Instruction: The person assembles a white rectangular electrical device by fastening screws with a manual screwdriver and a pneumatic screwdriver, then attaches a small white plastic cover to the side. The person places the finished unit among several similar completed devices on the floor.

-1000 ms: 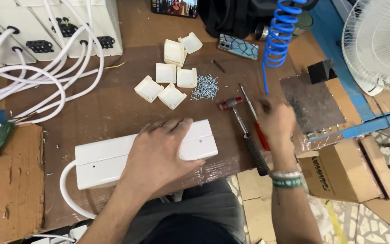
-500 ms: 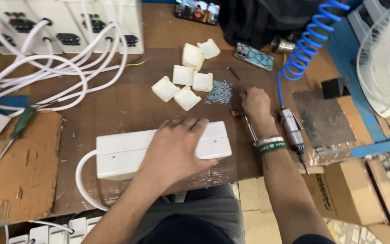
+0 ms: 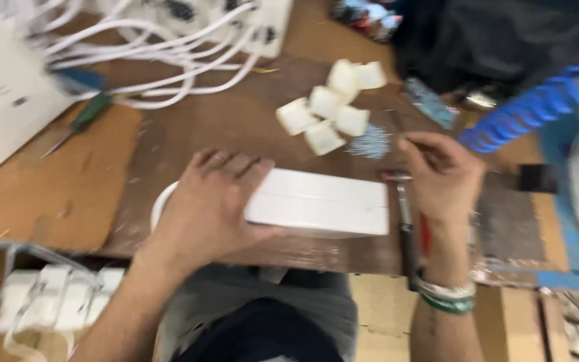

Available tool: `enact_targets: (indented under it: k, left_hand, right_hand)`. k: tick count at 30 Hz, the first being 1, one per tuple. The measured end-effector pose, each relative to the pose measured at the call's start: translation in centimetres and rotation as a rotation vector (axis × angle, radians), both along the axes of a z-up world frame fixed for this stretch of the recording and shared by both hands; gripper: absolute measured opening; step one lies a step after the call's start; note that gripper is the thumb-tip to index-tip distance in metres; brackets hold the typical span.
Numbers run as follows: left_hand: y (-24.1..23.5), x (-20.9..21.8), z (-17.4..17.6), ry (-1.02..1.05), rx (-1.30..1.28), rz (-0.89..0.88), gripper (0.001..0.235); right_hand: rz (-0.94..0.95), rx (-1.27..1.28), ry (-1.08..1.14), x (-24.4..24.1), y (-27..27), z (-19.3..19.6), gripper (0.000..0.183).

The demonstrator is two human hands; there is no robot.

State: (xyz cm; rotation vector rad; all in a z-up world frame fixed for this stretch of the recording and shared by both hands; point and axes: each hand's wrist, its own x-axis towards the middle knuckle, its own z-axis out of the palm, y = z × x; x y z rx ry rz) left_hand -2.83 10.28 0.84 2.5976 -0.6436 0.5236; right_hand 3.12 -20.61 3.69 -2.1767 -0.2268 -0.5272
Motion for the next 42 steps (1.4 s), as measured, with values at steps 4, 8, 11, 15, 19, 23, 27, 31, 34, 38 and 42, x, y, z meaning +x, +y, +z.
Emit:
enact_targets:
  k: [4,8,11,15,19,23,27,31,34,38,42]
  left_hand:
    - [2.2,-0.9,-1.2,-0.012,-0.294,-0.03,0.088]
    - [1.6,-0.7,-2.5,-0.009,-0.46,-0.012,0.091]
    - [1.6,-0.2,-3.4,-0.045,-0.52,-0.027,0.091]
    - [1.6,0.5,-4.6,-0.088,-0.549,-0.058,0.099]
    - [1.5,0.2,-4.1,-0.08,-0.587,-0.046,0.097]
    - [1.5,0.2,-4.1,-0.085,-0.602,-0.034,0.093]
    - [1.4,0.3,-4.5,-0.074,-0.564,-0.019,0.094]
    - [1.5,0.4,-4.4,-0.086,-0.573,-0.025,0.091]
    - [1.5,0.3,-4.5,-0.123,-0.591,-0.031,0.088]
    - [1.5,0.2,-4.4,-0.097,-0.584,-0.029,0.092]
    - [1.5,0.1,-4.1,-0.087,-0.589,-0.014,0.092]
  right_hand:
    - [0.105,0.139,0.165,-2.1,5.4,2.0,0.02]
    - [0.355,-0.122,0.186,-2.7,10.1,2.9,0.016]
    - [0.533,-0.279,0.192,-2.6,12.9,2.9,0.015]
    - [0.722,-0.313,0.224,-2.4,15.0,2.2,0.014]
    - [0.753,-0.336,0.225,-2.3,16.0,2.2,0.012]
    - [0.749,-0.435,0.146,-2.6,16.6,2.8,0.011]
    - [0.685,-0.574,0.121,-3.2,17.2,3.1,0.013]
    - [0.672,-0.53,0.087,-3.6,17.1,3.1,0.017]
    - [0.691,-0.472,0.15,-3.7,16.7,3.1,0.02]
    - [0.706,-0.468,0.102,-3.7,16.8,3.4,0.017]
    - [0.73,-0.411,0.142,-3.4,16.8,3.0,0.016]
